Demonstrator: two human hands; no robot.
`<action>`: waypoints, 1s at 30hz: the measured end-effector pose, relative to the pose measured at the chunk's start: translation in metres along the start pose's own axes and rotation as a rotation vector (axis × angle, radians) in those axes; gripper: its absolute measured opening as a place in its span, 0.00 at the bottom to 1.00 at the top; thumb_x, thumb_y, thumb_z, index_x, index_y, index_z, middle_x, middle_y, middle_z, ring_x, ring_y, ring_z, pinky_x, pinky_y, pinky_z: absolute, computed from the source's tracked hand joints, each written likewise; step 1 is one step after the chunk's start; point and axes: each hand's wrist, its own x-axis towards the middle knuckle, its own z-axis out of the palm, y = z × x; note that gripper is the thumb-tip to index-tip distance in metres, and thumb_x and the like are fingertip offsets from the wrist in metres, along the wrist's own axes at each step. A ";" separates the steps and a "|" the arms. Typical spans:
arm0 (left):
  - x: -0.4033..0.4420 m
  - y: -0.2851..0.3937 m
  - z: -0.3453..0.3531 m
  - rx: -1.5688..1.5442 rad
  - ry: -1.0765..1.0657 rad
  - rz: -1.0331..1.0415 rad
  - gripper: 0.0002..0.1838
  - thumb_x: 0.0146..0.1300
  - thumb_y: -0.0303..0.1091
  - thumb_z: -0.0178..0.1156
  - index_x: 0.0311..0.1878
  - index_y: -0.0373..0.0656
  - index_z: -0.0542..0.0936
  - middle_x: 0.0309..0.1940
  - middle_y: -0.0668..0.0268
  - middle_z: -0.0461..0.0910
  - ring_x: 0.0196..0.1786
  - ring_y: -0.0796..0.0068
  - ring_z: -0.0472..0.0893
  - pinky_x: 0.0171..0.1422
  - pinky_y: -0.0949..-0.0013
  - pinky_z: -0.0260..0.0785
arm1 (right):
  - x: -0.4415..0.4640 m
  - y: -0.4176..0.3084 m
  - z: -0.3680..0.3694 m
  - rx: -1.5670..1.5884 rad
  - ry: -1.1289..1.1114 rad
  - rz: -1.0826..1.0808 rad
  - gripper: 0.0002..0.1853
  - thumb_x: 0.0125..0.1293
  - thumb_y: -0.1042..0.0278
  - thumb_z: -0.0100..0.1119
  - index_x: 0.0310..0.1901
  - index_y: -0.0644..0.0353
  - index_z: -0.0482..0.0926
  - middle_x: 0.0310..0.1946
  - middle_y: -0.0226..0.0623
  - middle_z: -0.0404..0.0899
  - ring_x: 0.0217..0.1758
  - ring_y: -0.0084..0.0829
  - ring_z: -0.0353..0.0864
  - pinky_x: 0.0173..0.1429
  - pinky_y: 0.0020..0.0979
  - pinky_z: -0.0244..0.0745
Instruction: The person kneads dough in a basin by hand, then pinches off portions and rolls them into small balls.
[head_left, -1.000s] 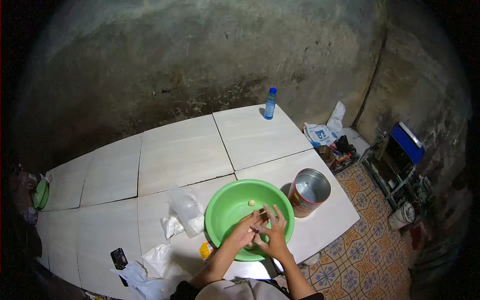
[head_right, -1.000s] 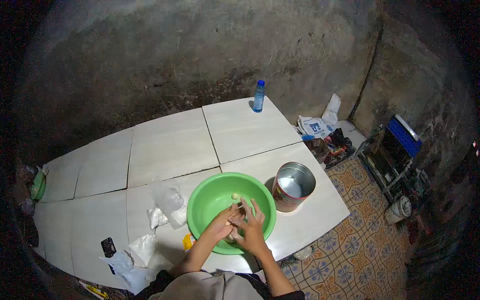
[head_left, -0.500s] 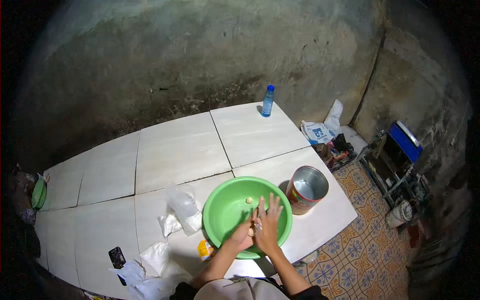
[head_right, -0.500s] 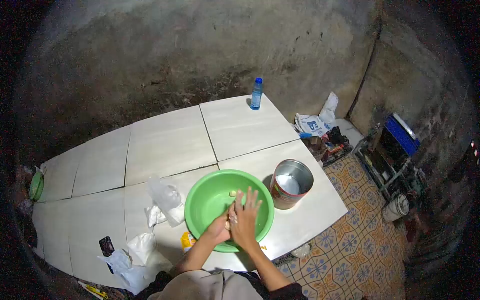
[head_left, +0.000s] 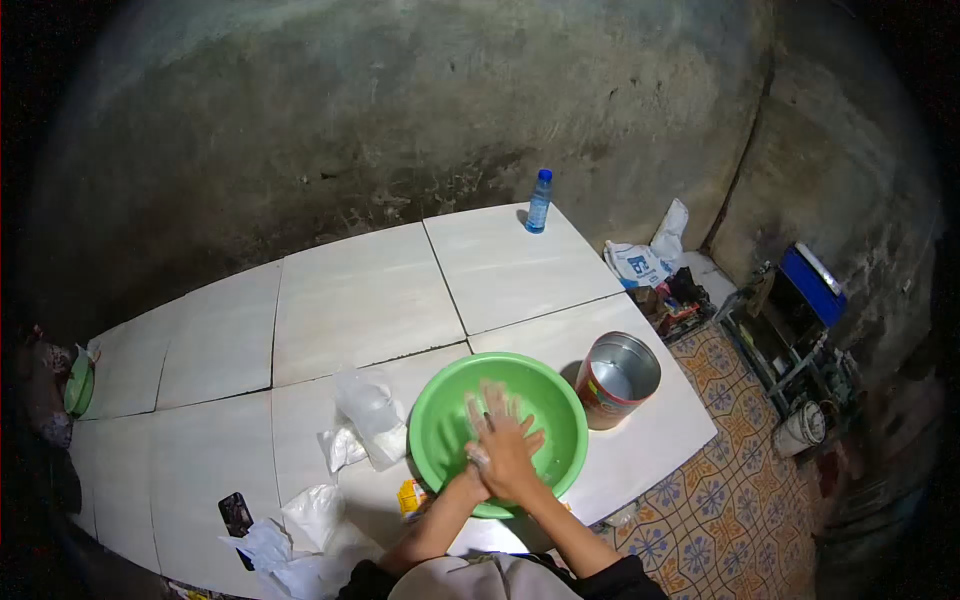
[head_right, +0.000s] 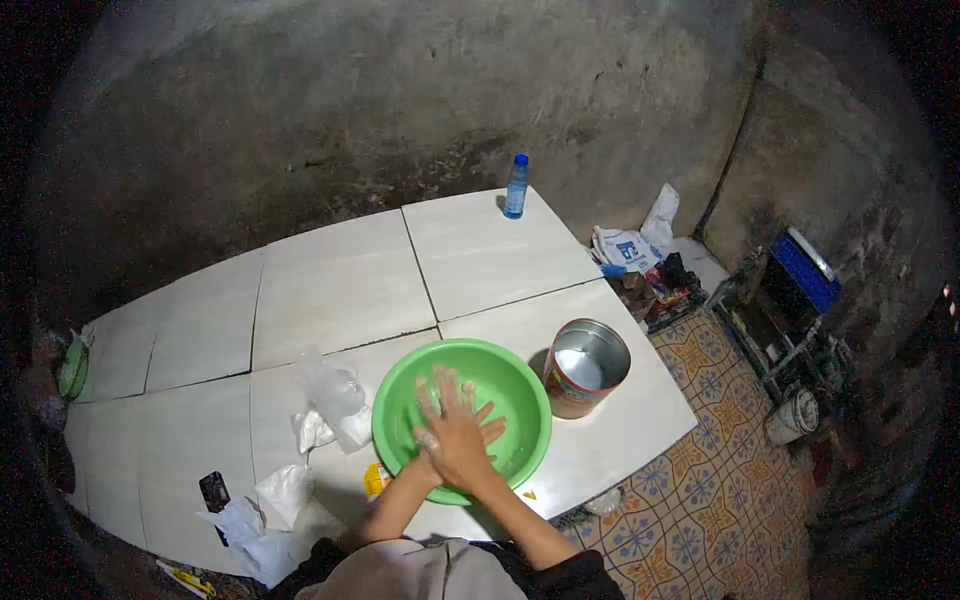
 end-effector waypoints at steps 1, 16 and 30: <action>0.004 -0.005 -0.012 -0.038 -0.069 -0.018 0.47 0.63 0.75 0.30 0.76 0.50 0.49 0.76 0.57 0.51 0.77 0.60 0.50 0.77 0.46 0.42 | -0.003 -0.007 -0.002 0.038 -0.059 -0.083 0.37 0.67 0.48 0.48 0.73 0.56 0.55 0.75 0.52 0.45 0.77 0.60 0.41 0.74 0.65 0.30; 0.006 -0.008 0.000 -0.155 -0.132 -0.101 0.45 0.66 0.71 0.35 0.73 0.42 0.56 0.71 0.53 0.58 0.73 0.59 0.59 0.77 0.54 0.48 | -0.004 -0.011 -0.018 -0.012 -0.192 -0.263 0.38 0.64 0.39 0.46 0.73 0.45 0.58 0.74 0.55 0.46 0.77 0.61 0.40 0.72 0.69 0.26; 0.004 0.012 -0.013 -0.311 0.137 -0.051 0.22 0.71 0.30 0.48 0.64 0.28 0.65 0.61 0.47 0.69 0.66 0.57 0.69 0.74 0.59 0.61 | -0.011 0.083 -0.039 0.355 0.348 0.230 0.27 0.76 0.53 0.31 0.67 0.58 0.65 0.68 0.48 0.63 0.78 0.51 0.46 0.75 0.59 0.29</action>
